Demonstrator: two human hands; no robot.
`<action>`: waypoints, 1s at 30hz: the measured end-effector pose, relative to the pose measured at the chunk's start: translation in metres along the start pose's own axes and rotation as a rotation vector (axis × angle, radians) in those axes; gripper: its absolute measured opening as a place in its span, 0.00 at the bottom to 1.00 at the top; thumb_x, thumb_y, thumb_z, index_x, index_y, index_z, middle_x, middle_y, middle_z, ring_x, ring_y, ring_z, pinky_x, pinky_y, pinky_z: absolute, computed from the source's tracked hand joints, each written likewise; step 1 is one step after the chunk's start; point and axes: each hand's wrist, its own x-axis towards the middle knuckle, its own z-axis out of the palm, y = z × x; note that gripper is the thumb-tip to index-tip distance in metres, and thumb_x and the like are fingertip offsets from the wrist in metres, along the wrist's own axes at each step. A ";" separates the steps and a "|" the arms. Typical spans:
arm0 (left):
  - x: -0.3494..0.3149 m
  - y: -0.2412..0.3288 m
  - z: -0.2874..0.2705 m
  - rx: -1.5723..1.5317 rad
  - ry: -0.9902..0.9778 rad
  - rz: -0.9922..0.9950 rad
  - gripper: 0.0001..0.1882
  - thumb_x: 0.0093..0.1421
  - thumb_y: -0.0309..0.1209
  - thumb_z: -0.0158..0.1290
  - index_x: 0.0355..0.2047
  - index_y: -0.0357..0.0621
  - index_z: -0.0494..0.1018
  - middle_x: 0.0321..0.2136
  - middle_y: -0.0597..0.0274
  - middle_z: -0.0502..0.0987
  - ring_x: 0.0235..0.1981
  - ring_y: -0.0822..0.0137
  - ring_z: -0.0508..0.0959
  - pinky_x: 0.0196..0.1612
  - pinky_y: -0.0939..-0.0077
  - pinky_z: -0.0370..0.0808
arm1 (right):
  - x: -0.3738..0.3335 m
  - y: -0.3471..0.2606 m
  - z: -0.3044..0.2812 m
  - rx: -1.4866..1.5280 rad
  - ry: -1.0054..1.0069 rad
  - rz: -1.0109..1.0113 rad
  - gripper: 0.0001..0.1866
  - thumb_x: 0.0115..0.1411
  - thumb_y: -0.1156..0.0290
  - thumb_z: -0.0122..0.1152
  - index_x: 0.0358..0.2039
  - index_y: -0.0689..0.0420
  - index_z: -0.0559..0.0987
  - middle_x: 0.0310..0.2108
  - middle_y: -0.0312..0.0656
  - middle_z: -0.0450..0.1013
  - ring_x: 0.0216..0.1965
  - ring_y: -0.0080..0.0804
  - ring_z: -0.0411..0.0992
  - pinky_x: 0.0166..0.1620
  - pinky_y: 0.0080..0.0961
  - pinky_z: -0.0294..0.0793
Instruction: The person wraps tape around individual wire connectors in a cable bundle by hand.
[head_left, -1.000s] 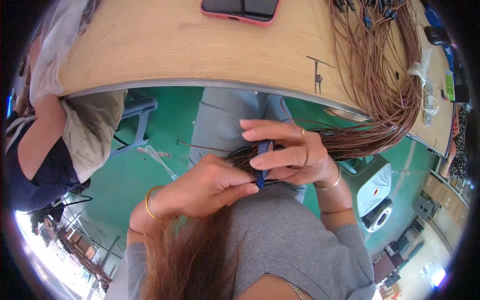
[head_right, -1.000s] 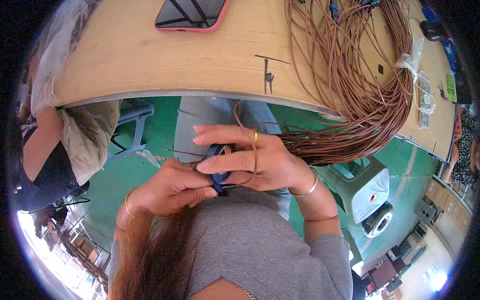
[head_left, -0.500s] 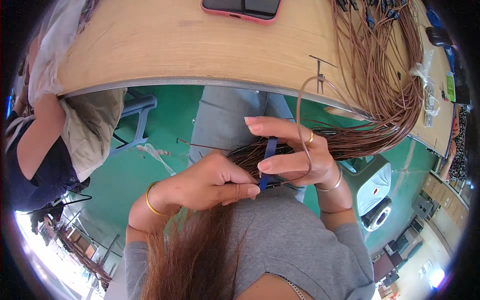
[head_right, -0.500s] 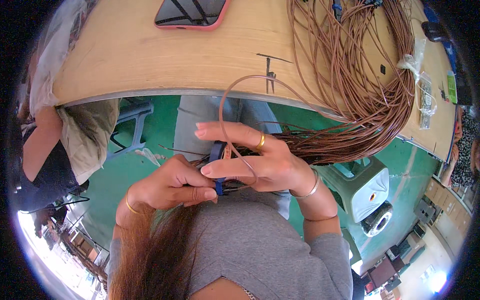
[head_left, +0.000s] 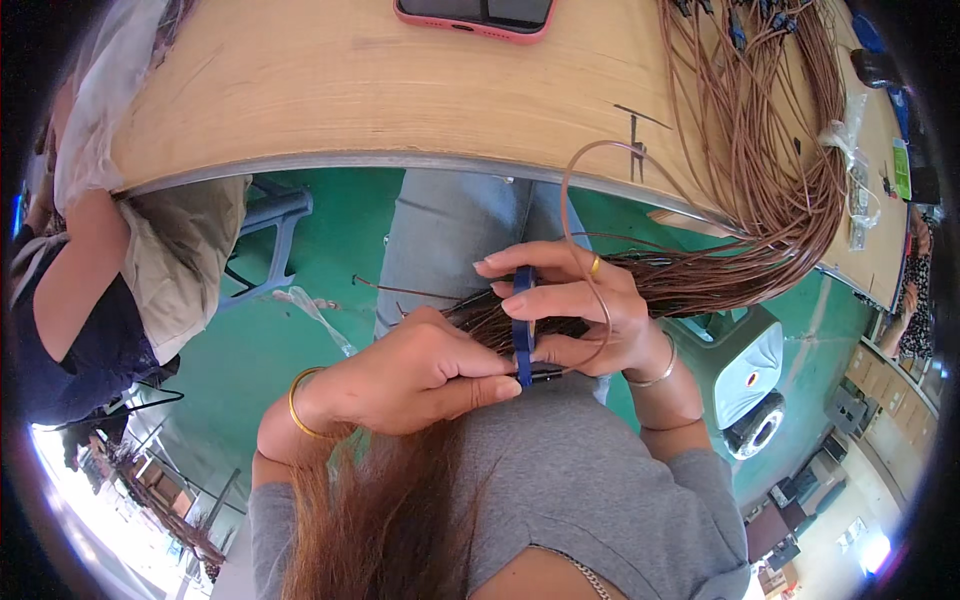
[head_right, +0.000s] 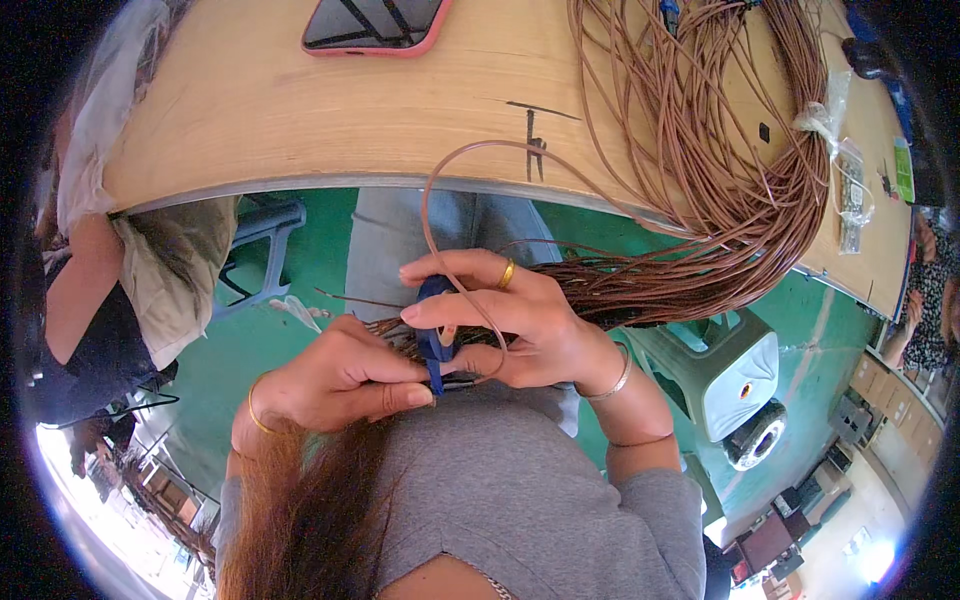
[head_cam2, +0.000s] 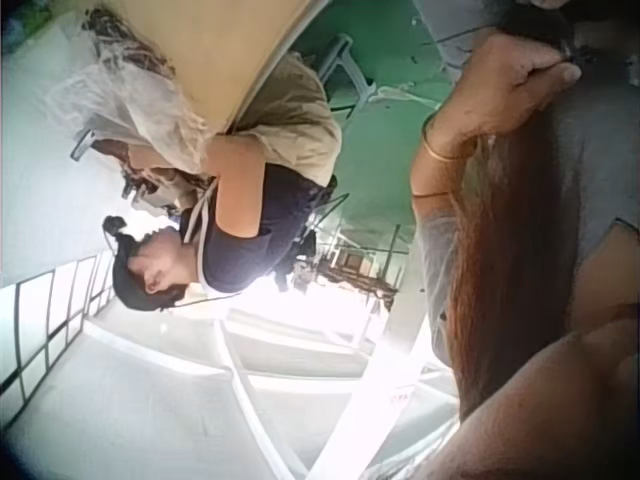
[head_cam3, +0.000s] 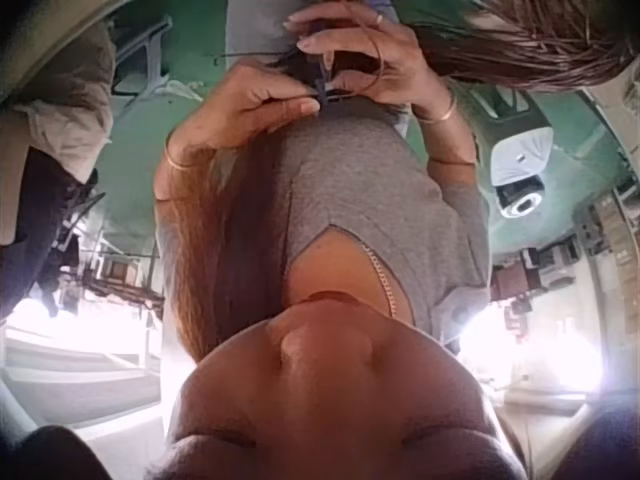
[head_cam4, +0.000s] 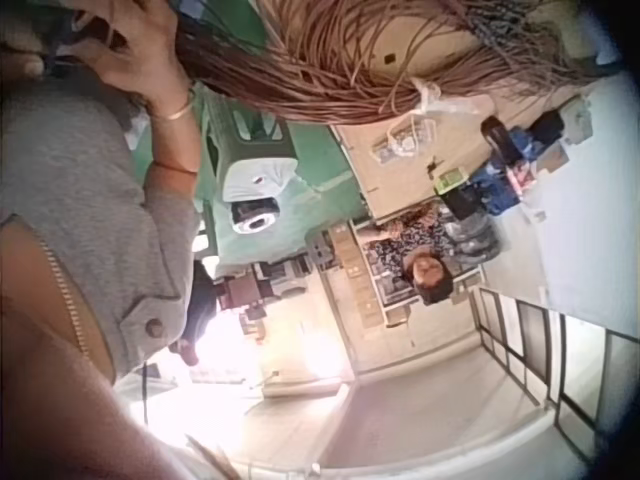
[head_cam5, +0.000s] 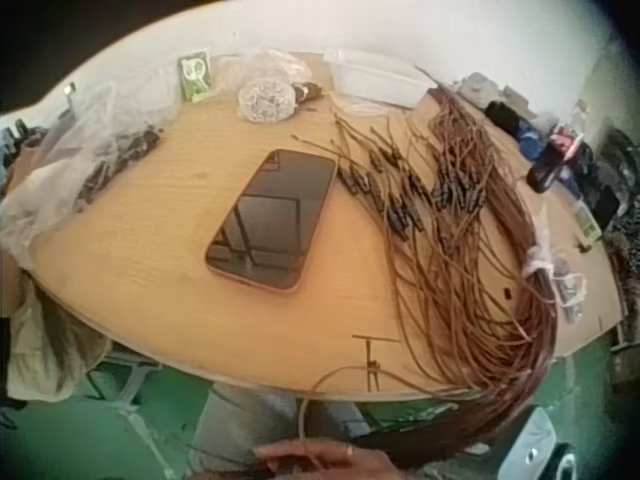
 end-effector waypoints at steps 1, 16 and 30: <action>-0.001 0.001 0.001 0.001 0.000 0.001 0.10 0.53 0.29 0.51 0.20 0.36 0.70 0.08 0.59 0.63 0.10 0.66 0.66 0.15 0.75 0.61 | -0.001 0.000 0.000 -0.008 -0.010 0.020 0.20 0.41 0.74 0.65 0.38 0.56 0.72 0.42 0.56 0.65 0.42 0.45 0.68 0.42 0.31 0.72; -0.006 -0.007 0.019 0.445 0.455 0.162 0.06 0.50 0.26 0.52 0.27 0.37 0.70 0.12 0.56 0.67 0.13 0.58 0.69 0.15 0.69 0.64 | -0.026 -0.004 0.024 0.007 0.126 0.077 0.29 0.35 0.69 0.69 0.40 0.62 0.69 0.36 0.46 0.68 0.38 0.39 0.68 0.42 0.28 0.67; -0.009 -0.009 0.028 0.999 0.454 0.209 0.20 0.42 0.20 0.54 0.39 0.25 0.67 0.17 0.62 0.69 0.11 0.72 0.63 0.13 0.80 0.63 | -0.028 -0.025 0.017 0.596 0.076 0.625 0.32 0.36 0.74 0.69 0.43 0.65 0.64 0.40 0.45 0.65 0.36 0.32 0.69 0.37 0.25 0.70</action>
